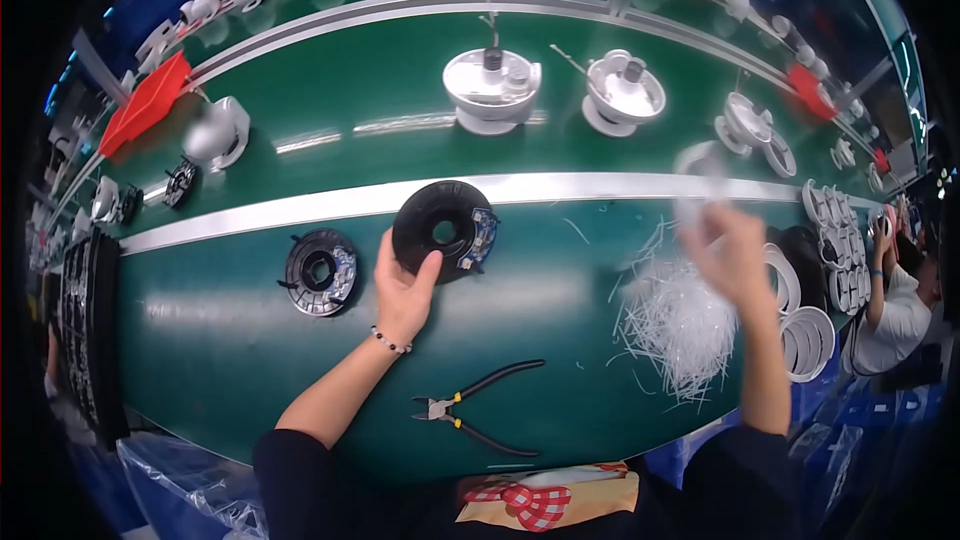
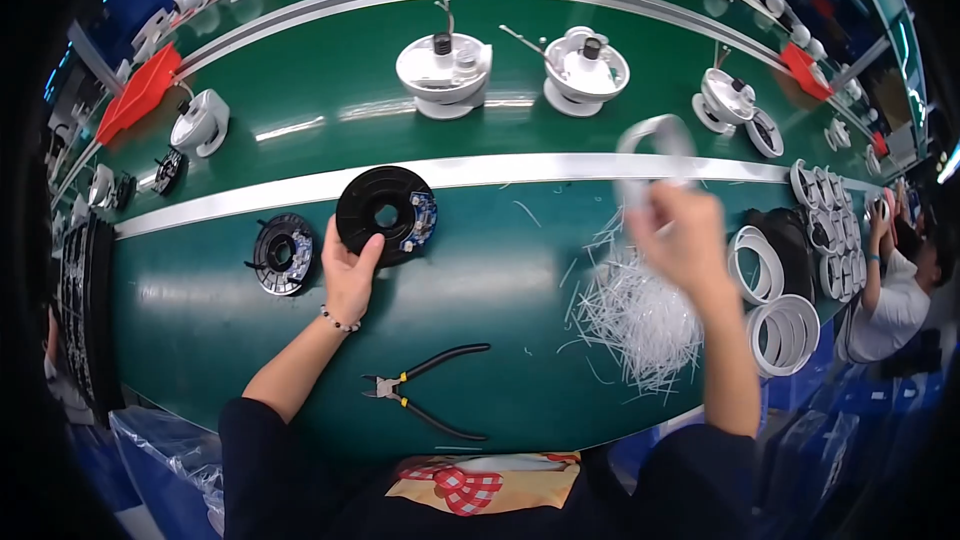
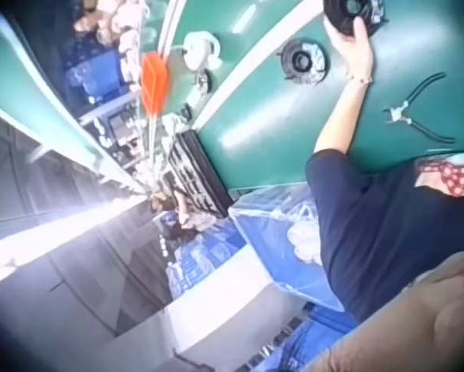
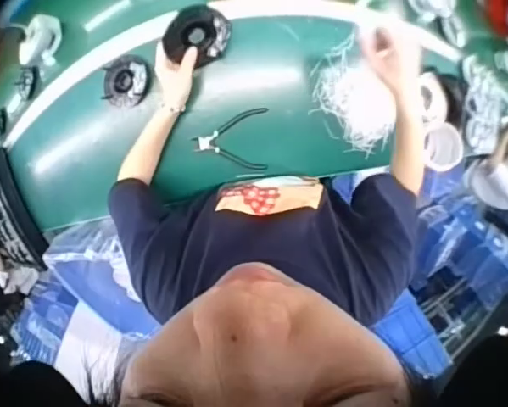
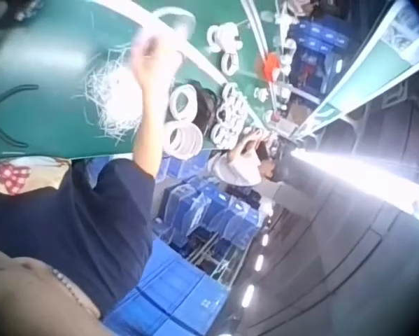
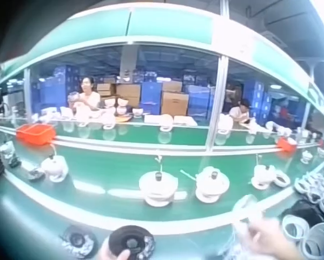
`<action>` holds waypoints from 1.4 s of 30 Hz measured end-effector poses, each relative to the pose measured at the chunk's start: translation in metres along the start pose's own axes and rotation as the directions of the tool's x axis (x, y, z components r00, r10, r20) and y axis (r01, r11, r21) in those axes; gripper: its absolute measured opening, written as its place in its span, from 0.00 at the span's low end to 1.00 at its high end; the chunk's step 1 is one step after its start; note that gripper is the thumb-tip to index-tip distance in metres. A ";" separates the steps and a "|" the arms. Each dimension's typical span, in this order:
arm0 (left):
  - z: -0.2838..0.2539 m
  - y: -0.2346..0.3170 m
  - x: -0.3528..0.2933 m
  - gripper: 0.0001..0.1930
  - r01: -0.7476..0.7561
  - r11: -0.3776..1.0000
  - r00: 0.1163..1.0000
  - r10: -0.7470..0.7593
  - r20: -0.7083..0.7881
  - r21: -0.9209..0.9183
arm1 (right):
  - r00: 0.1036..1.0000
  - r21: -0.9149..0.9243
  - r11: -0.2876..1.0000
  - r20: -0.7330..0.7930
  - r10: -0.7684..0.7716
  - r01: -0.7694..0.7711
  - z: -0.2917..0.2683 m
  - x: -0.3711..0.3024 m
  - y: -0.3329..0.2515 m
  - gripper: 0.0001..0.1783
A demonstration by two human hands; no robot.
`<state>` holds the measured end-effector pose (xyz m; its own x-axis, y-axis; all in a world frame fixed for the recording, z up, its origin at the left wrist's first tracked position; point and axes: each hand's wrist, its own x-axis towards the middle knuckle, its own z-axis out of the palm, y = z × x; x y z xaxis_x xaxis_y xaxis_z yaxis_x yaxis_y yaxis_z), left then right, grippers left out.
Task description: Assemble circular electronic components into white plastic housings on an assembly line and trim wires with diagonal cutters.
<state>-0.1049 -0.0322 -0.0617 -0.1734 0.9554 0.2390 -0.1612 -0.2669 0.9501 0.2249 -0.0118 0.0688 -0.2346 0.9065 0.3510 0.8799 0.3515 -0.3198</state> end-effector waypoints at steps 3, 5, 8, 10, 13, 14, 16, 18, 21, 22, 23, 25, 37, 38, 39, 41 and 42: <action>-0.011 0.001 0.000 0.22 0.046 0.991 0.997 -0.054 -0.061 -0.128 | 0.965 0.469 0.883 0.245 -0.093 -0.034 0.050 0.007 -0.073 0.11; -0.013 -0.001 0.004 0.21 0.069 0.981 0.995 -0.081 -0.056 -0.183 | 0.940 0.415 0.904 0.260 -0.222 0.098 0.078 0.013 -0.103 0.12; -0.011 -0.001 0.008 0.19 0.111 0.975 0.989 -0.128 -0.076 -0.193 | 0.917 0.500 0.865 0.364 -0.163 -0.045 0.114 0.018 -0.121 0.12; -0.019 0.000 0.007 0.18 0.142 0.962 0.978 -0.172 -0.114 -0.235 | 0.914 0.494 0.868 0.373 -0.161 -0.048 0.130 0.019 -0.126 0.14; -0.026 0.004 0.007 0.18 0.158 0.946 0.976 -0.193 -0.099 -0.284 | 0.903 0.264 0.952 0.430 0.030 -0.157 0.130 0.020 -0.137 0.21; -0.028 0.004 0.006 0.18 0.157 0.945 0.975 -0.195 -0.108 -0.287 | 0.900 0.263 0.953 0.436 0.023 -0.152 0.129 0.020 -0.138 0.21; -0.033 0.005 0.007 0.17 0.144 0.953 0.979 -0.177 -0.103 -0.266 | 0.967 0.159 0.961 0.082 -0.241 0.225 0.130 0.015 -0.141 0.33; -0.037 0.005 0.007 0.17 0.143 0.958 0.979 -0.174 -0.108 -0.247 | 0.962 0.079 0.982 0.203 -0.183 0.170 0.132 0.014 -0.144 0.51; -0.044 0.006 0.006 0.17 0.128 0.964 0.980 -0.158 -0.119 -0.234 | 0.906 0.044 0.985 0.387 -0.172 0.168 0.140 0.019 -0.139 0.62; -0.048 0.006 0.005 0.17 0.111 0.966 0.980 -0.145 -0.134 -0.236 | 0.923 0.130 0.988 0.363 -0.129 0.087 0.139 0.023 -0.142 0.62; -0.052 0.006 0.005 0.17 0.109 0.967 0.979 -0.144 -0.141 -0.230 | 0.935 0.218 0.976 0.344 -0.084 0.008 0.139 0.026 -0.143 0.61; -0.053 0.008 0.006 0.17 0.105 0.964 0.980 -0.142 -0.137 -0.244 | 0.974 0.626 0.752 0.198 0.106 -0.209 0.147 0.031 -0.138 0.59; -0.100 0.034 0.011 0.42 0.559 0.674 0.753 -0.168 0.637 -0.483 | 0.994 0.828 0.551 0.094 0.049 -0.105 0.195 0.025 -0.224 0.63; -0.103 0.034 0.012 0.40 0.586 0.618 0.769 -0.219 0.601 -0.524 | 0.998 0.768 0.639 0.053 -0.014 -0.032 0.192 0.022 -0.232 0.63; -0.101 0.041 0.014 0.40 0.571 0.641 0.809 -0.335 0.483 -0.512 | 0.996 0.738 0.674 0.076 -0.054 -0.019 0.187 0.020 -0.240 0.64; -0.105 0.041 0.015 0.40 0.592 0.595 0.804 -0.396 0.442 -0.544 | 0.994 0.674 0.738 0.062 -0.088 0.023 0.191 0.020 -0.249 0.65; -0.106 0.041 0.016 0.40 0.589 0.572 0.808 -0.398 0.435 -0.571 | 0.995 0.644 0.764 0.049 -0.084 0.033 0.193 0.021 -0.252 0.65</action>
<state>-0.2174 -0.0416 -0.0403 0.3466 0.9329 -0.0980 -0.7492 0.3383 0.5695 -0.0814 -0.0362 -0.0132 -0.3280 0.8841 0.3328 0.3986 0.4489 -0.7997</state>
